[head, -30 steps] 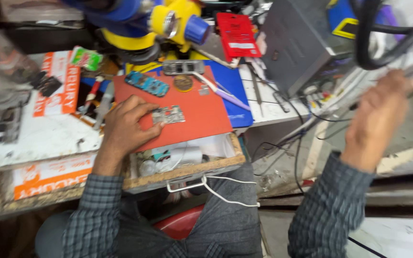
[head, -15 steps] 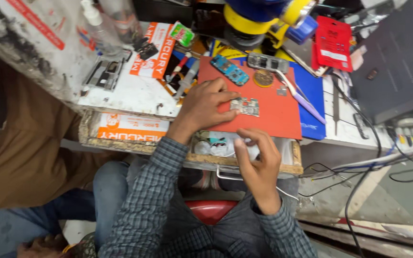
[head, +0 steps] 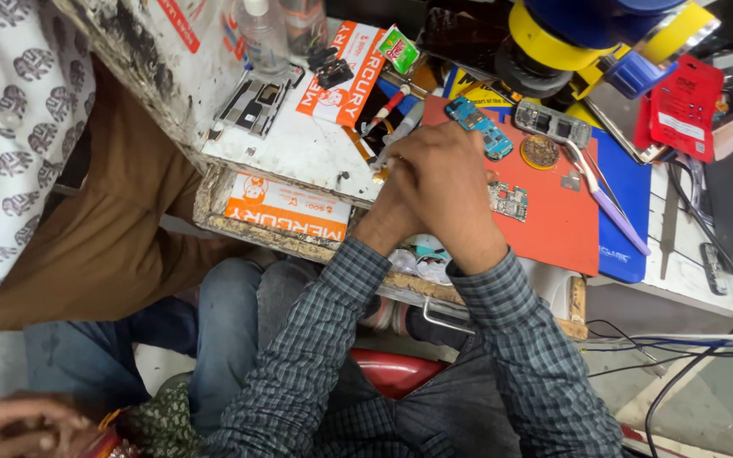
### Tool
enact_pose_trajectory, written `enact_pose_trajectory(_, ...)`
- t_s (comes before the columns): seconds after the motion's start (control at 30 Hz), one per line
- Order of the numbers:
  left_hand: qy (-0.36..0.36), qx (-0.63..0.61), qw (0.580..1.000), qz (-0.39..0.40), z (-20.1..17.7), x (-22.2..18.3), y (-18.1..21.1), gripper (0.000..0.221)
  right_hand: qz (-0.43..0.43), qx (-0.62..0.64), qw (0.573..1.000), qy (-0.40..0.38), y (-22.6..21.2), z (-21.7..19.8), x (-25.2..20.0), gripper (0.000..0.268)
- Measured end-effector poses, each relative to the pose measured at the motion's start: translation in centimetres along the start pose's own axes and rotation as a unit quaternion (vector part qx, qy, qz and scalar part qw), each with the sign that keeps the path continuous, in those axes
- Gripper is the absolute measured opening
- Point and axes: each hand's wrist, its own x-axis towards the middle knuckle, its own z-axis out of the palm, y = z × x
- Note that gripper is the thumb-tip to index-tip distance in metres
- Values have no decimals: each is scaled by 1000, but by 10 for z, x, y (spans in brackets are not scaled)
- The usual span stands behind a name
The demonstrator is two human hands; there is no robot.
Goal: The person solders components on a circuit board and uses a metal tool to manipulate parts of the internal hardware on a workbench.
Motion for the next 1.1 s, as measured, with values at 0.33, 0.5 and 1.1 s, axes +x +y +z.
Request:
enact_pose_trajectory(0.33,-59,22,997,48,-19,31,18,41,410,711,560,-110,-68,49,-30,37)
enact_pose_trajectory(0.5,-51,26,998,31,-22,30,25,36,426,771,472,-40,-78,57,-43,40)
enact_pose_trajectory(1.1,-80,-4,997,17,-35,38,33,38,414,766,482,93,-70,27,-83,49)
